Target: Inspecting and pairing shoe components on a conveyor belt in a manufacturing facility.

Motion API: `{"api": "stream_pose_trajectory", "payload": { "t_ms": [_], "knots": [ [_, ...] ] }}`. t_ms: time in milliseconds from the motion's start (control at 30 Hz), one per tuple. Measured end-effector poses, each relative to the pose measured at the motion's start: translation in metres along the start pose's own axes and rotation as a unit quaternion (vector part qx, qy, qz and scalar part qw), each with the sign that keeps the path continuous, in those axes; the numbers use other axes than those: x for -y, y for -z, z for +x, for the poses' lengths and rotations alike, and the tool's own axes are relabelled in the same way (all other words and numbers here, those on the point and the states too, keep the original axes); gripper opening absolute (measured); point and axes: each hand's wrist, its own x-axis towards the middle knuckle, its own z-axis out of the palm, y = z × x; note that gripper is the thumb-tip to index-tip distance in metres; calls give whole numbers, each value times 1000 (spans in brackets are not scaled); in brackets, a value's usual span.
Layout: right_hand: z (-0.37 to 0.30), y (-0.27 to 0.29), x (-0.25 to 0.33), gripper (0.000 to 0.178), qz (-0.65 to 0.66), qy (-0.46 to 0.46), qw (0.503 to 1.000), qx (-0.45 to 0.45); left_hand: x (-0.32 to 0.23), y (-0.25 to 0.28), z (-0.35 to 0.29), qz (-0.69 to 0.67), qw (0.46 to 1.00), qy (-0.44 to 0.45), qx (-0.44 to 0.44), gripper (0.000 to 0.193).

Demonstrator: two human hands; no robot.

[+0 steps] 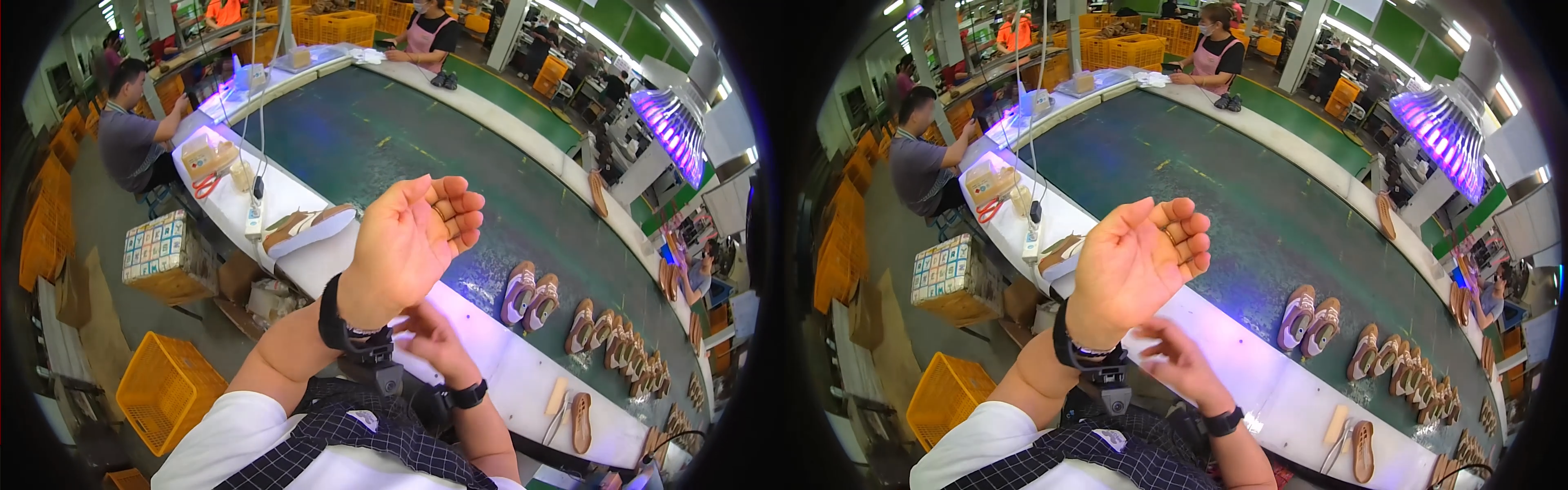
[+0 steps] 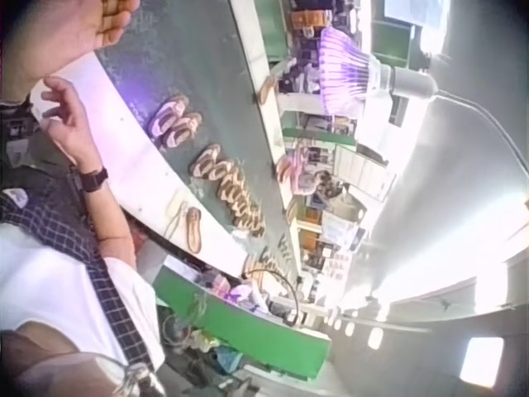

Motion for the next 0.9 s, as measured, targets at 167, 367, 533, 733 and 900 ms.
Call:
{"api": "stream_pose_trajectory", "payload": {
  "t_ms": [167,367,533,733,900],
  "knots": [
    [-13,-26,3,55,37,52,996,58,5,-17,-9,-6,997,28,71,34],
    [-27,-39,12,39,-11,120,992,28,12,-19,-7,-18,996,36,85,31],
    [-36,-45,10,27,48,112,993,9,15,-14,-2,-34,994,47,95,29],
    [-44,-53,11,26,-27,155,986,-47,20,-17,-5,-20,999,20,36,26],
    [-47,-45,-1,27,157,94,982,-46,30,-16,-11,13,1000,-18,18,23]
  ]
}}
